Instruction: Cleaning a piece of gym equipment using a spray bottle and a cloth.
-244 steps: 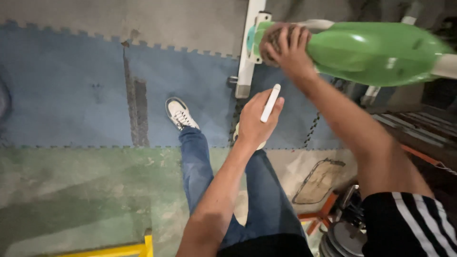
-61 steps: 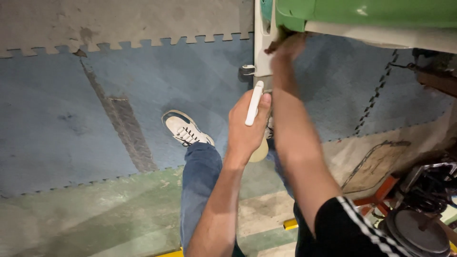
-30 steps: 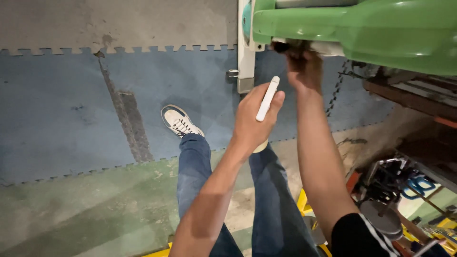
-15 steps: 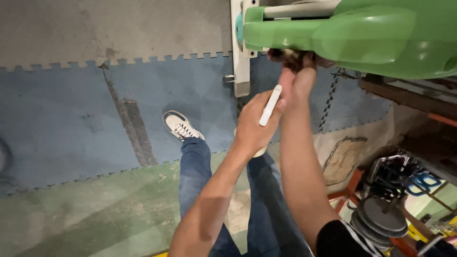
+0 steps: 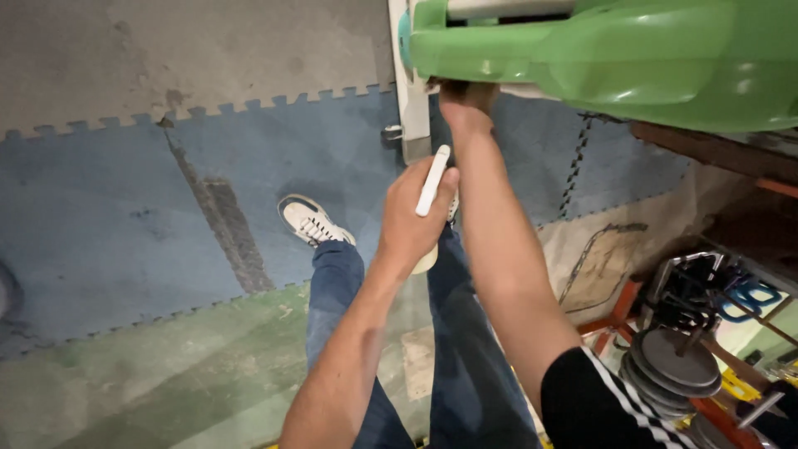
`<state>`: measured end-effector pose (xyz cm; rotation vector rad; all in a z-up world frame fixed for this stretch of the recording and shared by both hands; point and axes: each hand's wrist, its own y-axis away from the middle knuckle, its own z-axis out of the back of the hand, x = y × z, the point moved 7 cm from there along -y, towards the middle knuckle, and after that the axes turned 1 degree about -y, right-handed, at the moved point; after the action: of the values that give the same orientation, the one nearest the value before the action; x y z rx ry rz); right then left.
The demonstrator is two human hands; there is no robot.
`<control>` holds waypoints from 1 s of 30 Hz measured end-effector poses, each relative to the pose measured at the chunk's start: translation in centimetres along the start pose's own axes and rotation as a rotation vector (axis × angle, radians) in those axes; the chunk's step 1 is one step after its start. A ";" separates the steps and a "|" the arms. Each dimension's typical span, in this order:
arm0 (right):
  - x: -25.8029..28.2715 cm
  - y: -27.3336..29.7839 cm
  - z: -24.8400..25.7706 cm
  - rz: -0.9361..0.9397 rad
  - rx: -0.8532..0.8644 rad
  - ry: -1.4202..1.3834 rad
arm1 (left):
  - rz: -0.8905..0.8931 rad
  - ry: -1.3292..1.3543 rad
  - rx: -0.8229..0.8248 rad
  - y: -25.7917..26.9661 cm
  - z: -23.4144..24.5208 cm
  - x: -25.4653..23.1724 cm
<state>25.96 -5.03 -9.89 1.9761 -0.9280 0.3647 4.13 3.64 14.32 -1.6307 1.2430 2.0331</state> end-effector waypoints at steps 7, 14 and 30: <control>8.6 11.7 -6.6 0.058 0.216 0.057 | -0.026 -0.039 -0.015 -0.5 -0.6 -1.1; 2.4 4.5 -1.3 -0.016 -0.080 0.052 | -0.062 -0.017 -0.027 -0.8 -1.2 -1.5; 7.8 7.4 -1.5 0.002 0.053 -0.026 | 0.017 -0.020 -0.036 1.1 -1.7 1.0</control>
<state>25.94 -9.80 -0.13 2.0328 -0.9459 0.3692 4.23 1.44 13.94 -1.6172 1.2250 2.0885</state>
